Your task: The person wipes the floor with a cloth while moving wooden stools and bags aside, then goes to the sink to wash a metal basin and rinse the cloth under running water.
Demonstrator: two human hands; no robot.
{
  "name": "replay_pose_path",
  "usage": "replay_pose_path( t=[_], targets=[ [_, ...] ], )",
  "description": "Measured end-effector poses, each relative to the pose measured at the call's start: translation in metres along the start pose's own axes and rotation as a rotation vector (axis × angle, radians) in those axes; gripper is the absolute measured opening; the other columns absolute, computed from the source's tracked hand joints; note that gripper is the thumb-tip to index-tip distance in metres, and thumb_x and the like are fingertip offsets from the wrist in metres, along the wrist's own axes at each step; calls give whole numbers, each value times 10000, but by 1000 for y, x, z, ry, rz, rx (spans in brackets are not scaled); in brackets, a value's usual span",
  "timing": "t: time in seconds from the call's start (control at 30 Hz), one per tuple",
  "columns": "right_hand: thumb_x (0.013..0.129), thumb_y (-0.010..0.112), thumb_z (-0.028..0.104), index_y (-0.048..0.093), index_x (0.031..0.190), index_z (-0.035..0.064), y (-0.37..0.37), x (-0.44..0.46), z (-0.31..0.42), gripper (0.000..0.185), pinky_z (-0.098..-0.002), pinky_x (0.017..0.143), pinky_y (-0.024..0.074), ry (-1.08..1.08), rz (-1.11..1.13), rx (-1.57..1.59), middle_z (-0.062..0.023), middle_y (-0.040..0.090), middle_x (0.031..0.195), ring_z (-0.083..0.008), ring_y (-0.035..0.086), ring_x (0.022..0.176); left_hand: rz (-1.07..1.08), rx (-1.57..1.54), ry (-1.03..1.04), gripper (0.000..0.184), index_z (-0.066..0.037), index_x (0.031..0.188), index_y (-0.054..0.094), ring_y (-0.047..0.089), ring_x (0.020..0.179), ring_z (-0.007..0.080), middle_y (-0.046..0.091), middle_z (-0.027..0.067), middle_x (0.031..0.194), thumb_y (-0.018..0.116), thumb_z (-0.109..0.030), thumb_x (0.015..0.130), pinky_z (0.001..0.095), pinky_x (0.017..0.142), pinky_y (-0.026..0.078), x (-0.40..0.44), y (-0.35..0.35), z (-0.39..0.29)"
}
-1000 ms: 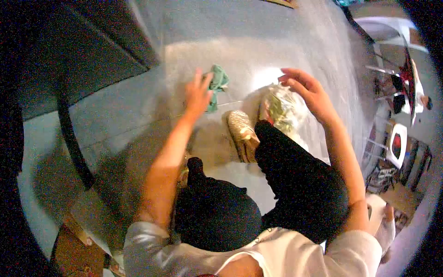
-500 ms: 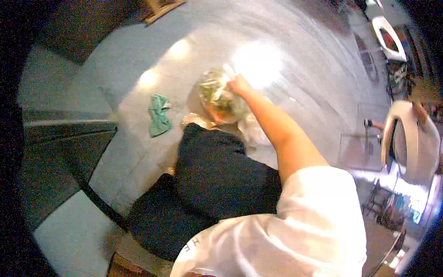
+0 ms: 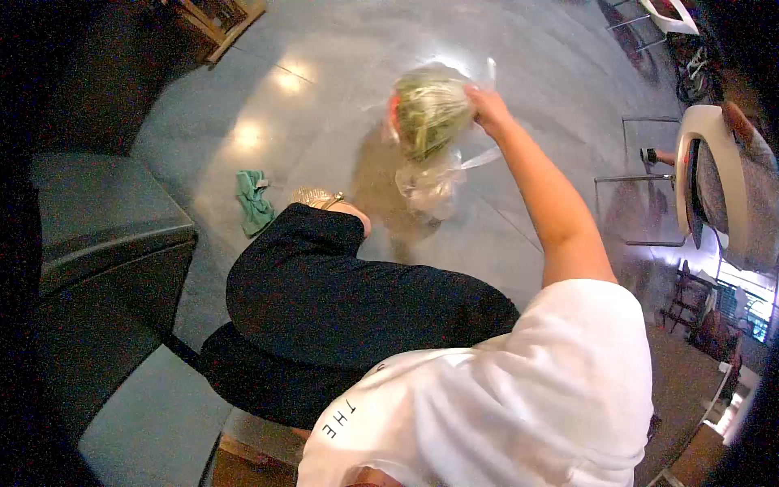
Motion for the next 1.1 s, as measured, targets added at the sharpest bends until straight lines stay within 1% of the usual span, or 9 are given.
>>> replay_pose_path(
  t=[0.23, 0.33, 0.47, 0.53, 0.63, 0.77, 0.93, 1.03, 1.1],
  targets=[
    [926, 640, 251, 521, 1226, 16, -90, 55, -87, 399, -336, 826, 536, 203, -210, 298, -157, 612, 1129, -243, 635, 950, -8, -3, 13, 467, -37, 1409, 435, 407, 1317, 351, 393, 186, 1468, 448, -179, 965, 445, 1069, 350, 6, 3, -11],
    [817, 739, 400, 208, 1512, 84, -70, 25, -79, 929, -456, 954, 484, -192, -119, -659, -239, 324, 1470, -385, 514, 1213, -9, 4, 18, 469, -36, 1412, 430, 414, 1310, 350, 399, 187, 1463, 442, -190, 969, 445, 1063, 357, 4, 0, -17],
    [791, 761, 415, 405, 1401, 225, 16, -87, -105, 731, -447, 979, 443, -354, 42, -1372, -237, 545, 1281, -331, 530, 1208, -8, 5, 19, 472, -35, 1415, 424, 424, 1300, 349, 408, 187, 1456, 434, -204, 974, 445, 1055, 366, 6, 2, -18],
    [793, 757, 427, 463, 1366, 228, 14, -79, -141, 674, -450, 962, 442, -343, 137, -1274, -229, 559, 1263, -304, 529, 1216, -5, 6, 21, 474, -35, 1417, 421, 429, 1295, 348, 413, 188, 1452, 431, -211, 977, 445, 1051, 370, 5, 3, -18],
    [827, 730, 418, 547, 1288, 148, 0, -75, -149, 565, -430, 784, 509, -341, 111, -1244, -184, 649, 1033, -249, 642, 982, 2, 8, 31, 477, -34, 1419, 416, 436, 1288, 347, 419, 188, 1446, 425, -221, 981, 445, 1045, 377, 7, 1, -22],
    [920, 631, 371, 574, 1134, 3, -78, -90, -55, 430, -296, 437, 442, -238, -343, -629, -60, 569, 626, -139, 528, 463, 3, -7, 35, 481, -33, 1423, 410, 445, 1278, 346, 428, 189, 1439, 417, -235, 986, 445, 1038, 385, 8, 2, -19],
    [911, 609, 429, 539, 1036, 30, -187, -87, 43, 425, -325, 461, 464, -397, -483, -444, -106, 618, 755, -174, 600, 523, 8, -8, 49, 487, -32, 1427, 402, 457, 1266, 345, 439, 189, 1430, 407, -253, 993, 445, 1028, 396, 18, 7, -26],
    [961, 557, 335, 531, 1088, 23, -242, -56, 56, 338, -251, 437, 448, -372, -584, -364, -68, 613, 719, -144, 576, 490, 4, -6, 55, 491, -32, 1429, 398, 464, 1259, 344, 446, 190, 1424, 402, -263, 997, 445, 1022, 403, 23, 7, -35],
    [958, 540, 373, 486, 1247, 32, -302, -8, 24, 450, -345, 639, 551, -293, -803, -667, -157, 667, 953, -262, 687, 751, 2, -7, 55, 494, -31, 1431, 394, 469, 1254, 343, 450, 190, 1421, 398, -270, 999, 445, 1018, 407, 24, 7, -37]
  ],
)
Point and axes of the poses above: each hand's wrist, its own x-axis towards the middle knuckle, its own y-axis out of the palm, z = x × y, the point moved 6 cm from there along x, towards the middle knuckle
